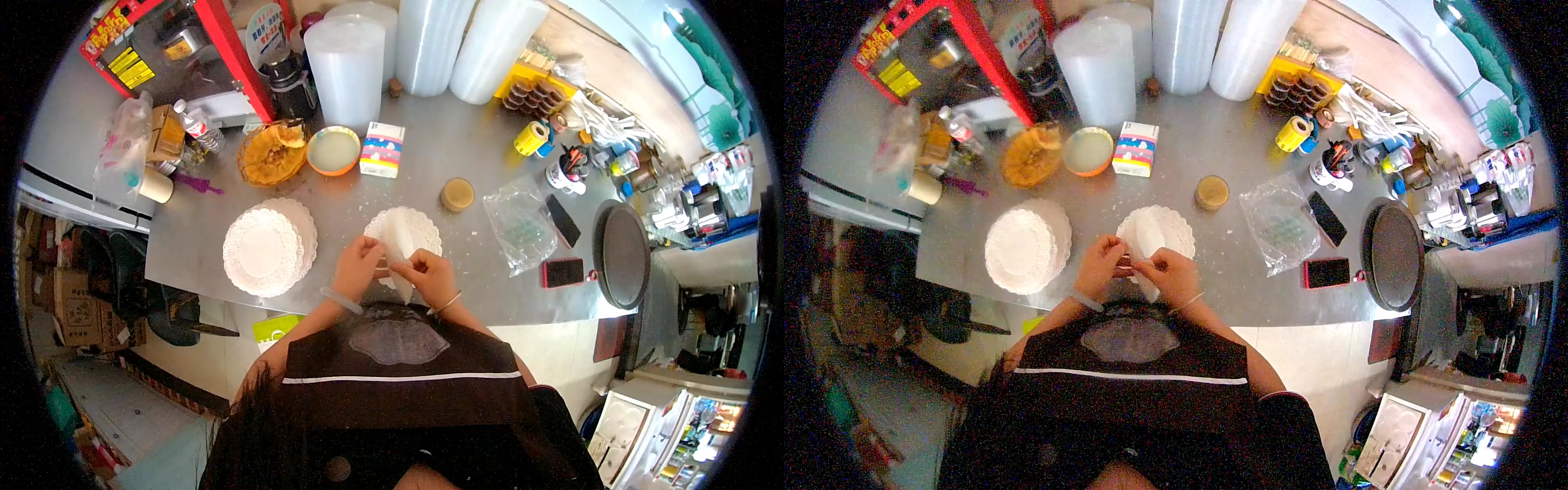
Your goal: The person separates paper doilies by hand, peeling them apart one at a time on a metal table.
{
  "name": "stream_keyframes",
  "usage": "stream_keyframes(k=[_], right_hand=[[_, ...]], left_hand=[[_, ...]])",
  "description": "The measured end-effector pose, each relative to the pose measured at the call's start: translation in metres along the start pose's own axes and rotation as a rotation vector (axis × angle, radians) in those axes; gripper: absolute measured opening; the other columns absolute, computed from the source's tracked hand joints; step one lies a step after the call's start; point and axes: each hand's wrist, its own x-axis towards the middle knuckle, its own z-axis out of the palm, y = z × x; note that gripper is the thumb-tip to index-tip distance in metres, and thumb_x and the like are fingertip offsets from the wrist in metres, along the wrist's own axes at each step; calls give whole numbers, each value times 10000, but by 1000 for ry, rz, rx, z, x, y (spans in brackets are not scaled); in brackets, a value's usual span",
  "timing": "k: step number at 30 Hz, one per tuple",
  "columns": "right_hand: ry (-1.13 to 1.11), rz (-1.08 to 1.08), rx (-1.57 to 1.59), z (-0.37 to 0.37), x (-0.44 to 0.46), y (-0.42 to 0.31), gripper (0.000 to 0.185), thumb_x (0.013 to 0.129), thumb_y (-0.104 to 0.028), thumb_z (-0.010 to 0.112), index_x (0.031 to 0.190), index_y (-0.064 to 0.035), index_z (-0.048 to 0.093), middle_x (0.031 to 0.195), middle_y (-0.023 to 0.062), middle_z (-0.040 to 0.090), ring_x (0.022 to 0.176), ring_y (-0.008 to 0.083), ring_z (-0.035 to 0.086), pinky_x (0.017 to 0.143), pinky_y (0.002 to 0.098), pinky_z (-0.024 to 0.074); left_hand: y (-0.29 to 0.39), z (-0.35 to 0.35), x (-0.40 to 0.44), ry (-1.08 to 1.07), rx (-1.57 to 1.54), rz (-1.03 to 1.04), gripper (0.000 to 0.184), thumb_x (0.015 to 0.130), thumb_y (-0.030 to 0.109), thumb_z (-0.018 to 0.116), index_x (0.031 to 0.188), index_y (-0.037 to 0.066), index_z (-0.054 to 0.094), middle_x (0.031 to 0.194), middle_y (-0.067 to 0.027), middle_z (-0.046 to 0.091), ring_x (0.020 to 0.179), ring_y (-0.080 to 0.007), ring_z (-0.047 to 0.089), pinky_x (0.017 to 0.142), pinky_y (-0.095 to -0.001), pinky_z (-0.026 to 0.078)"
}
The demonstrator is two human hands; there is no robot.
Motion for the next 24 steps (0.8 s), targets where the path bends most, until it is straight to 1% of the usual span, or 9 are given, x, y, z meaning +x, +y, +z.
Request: stream_keyframes(k=[6,8,13,17,18,20,21,22,24], right_hand=[[-31,164,372,3,2,9,270,819,-269,691,750,-19,618,624,15,579,580,88,522,527,265,428],[33,104,312,0,6,22,247,828,-254,680,764,-23,619,634,15,583,581,88,518,530,255,426],[243,157,229,-47,16,30,231,842,-223,659,773,-7,617,633,11,579,575,89,524,533,252,430],[378,83,165,-84,20,27,244,854,-244,640,793,-8,632,628,12,579,578,91,536,536,257,436],[315,88,102,-85,22,29,248,852,-248,639,809,-4,642,640,26,597,577,98,548,545,264,450],[207,76,50,-76,18,13,242,847,-238,643,813,2,642,646,40,606,579,100,553,553,273,459],[150,66,24,-68,18,4,240,845,-232,645,815,6,642,649,47,611,580,101,556,557,278,463],[140,36,26,-59,19,7,221,834,-222,649,829,-1,644,673,87,631,581,142,580,563,299,472],[159,-98,-72,-47,15,-5,187,826,-190,667,832,-4,649,648,46,598,578,97,532,548,248,438]], left_hand=[[-23,-25,21,102,334,137,276,826,94,576,1082,-4,547,743,-53,594,724,-142,595,601,-268,478],[-15,-36,21,184,545,220,299,809,69,573,1105,26,561,672,-34,567,667,-117,561,579,-265,447],[24,-75,4,586,514,482,435,803,-7,515,1217,110,575,626,-15,466,565,-93,449,538,-268,426],[21,-114,4,726,726,902,228,836,-31,487,984,38,647,751,-86,589,673,-184,565,630,-304,465],[31,-101,-5,645,729,852,168,841,-34,496,931,14,629,852,-126,612,733,-245,599,672,-317,474],[39,-66,-13,445,817,866,176,831,-36,510,953,20,623,893,-126,604,757,-252,604,665,-317,489],[41,-43,-19,335,834,736,172,836,-22,517,971,24,614,926,-123,599,800,-255,610,654,-321,512],[36,-27,-18,219,788,743,153,849,18,528,979,27,609,930,-119,597,815,-252,612,643,-322,530],[35,0,-23,47,751,646,171,877,155,581,975,21,620,938,-107,601,808,-196,611,671,-296,527]])
